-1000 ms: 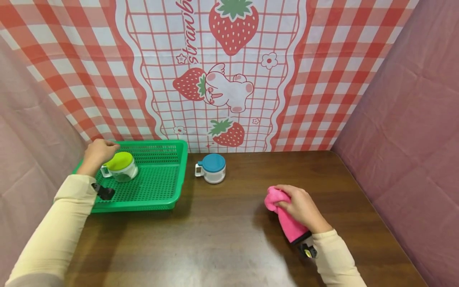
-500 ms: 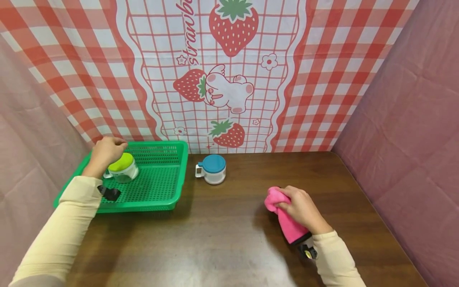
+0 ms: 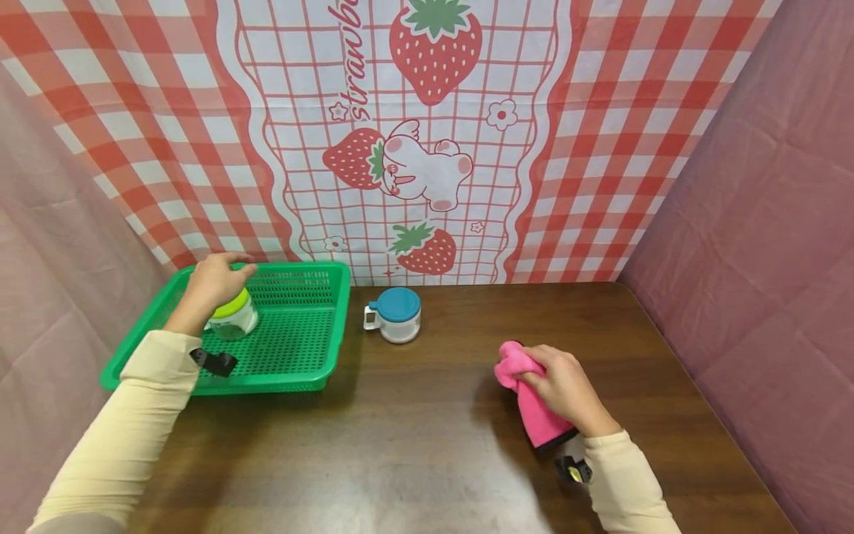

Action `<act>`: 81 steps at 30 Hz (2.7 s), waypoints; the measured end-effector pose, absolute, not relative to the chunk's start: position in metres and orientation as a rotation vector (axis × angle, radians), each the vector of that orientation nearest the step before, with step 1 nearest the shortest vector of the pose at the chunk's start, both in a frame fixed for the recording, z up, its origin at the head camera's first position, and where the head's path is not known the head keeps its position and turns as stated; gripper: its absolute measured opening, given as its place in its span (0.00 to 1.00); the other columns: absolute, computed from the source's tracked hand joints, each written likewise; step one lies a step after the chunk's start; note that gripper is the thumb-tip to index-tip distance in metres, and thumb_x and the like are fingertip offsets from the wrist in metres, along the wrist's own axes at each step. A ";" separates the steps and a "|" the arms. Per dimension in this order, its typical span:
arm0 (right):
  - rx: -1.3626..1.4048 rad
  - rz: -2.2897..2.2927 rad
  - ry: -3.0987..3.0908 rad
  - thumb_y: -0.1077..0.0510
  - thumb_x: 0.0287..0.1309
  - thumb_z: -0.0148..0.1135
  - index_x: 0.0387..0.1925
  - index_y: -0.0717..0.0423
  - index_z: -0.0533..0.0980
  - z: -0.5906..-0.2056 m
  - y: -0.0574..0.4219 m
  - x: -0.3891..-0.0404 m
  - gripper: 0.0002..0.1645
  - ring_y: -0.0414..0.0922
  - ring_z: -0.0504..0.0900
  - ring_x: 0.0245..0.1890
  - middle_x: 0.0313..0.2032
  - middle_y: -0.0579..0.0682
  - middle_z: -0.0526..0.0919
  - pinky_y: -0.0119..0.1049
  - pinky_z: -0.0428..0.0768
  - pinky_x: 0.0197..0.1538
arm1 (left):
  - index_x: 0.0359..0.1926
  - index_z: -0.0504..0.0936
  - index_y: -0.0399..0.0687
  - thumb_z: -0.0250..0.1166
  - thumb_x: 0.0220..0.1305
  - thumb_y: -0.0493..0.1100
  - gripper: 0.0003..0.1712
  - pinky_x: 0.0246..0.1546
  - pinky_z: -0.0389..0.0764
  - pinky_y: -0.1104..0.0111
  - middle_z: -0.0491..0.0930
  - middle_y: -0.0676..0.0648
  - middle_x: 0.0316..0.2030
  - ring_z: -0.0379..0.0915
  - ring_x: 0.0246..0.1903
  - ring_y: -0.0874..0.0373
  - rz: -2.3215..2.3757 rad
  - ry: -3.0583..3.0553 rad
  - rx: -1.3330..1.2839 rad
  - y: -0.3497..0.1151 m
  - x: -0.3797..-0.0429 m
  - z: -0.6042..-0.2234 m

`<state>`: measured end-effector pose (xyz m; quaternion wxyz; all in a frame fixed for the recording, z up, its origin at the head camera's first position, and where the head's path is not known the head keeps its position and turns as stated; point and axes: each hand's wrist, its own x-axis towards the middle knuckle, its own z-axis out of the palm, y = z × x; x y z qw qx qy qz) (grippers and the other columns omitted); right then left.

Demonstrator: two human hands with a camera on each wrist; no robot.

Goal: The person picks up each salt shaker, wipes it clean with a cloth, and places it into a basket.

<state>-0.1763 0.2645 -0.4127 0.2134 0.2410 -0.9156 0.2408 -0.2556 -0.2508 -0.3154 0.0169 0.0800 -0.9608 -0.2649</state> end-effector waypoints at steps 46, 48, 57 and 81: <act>0.588 0.751 -2.477 0.72 0.40 0.75 0.39 0.65 0.84 -0.406 0.268 -0.176 0.18 0.41 0.80 0.30 0.32 0.56 0.87 0.15 0.70 0.35 | 0.67 0.69 0.44 0.56 0.71 0.49 0.28 0.66 0.62 0.42 0.61 0.35 0.69 0.56 0.69 0.37 -0.962 -2.870 -0.106 -0.166 -0.215 -0.322; 0.585 0.759 -2.484 0.71 0.40 0.75 0.39 0.64 0.84 -0.406 0.268 -0.176 0.18 0.41 0.81 0.31 0.33 0.56 0.87 0.13 0.69 0.36 | 0.67 0.69 0.44 0.57 0.71 0.49 0.28 0.66 0.61 0.42 0.61 0.36 0.70 0.55 0.69 0.38 -0.979 -2.866 -0.109 -0.162 -0.213 -0.322; 0.579 0.768 -2.502 0.72 0.40 0.74 0.39 0.65 0.84 -0.406 0.267 -0.176 0.19 0.40 0.81 0.32 0.35 0.58 0.87 0.13 0.69 0.37 | 0.67 0.69 0.46 0.57 0.70 0.50 0.28 0.67 0.62 0.43 0.62 0.38 0.70 0.56 0.70 0.40 -1.042 -2.833 -0.117 -0.147 -0.211 -0.324; 0.550 0.813 -2.523 0.71 0.42 0.74 0.40 0.64 0.84 -0.407 0.265 -0.175 0.18 0.36 0.80 0.33 0.36 0.58 0.87 0.14 0.69 0.35 | 0.68 0.67 0.45 0.56 0.71 0.54 0.31 0.68 0.62 0.46 0.62 0.39 0.70 0.57 0.70 0.43 -1.241 -2.749 -0.121 -0.100 -0.209 -0.343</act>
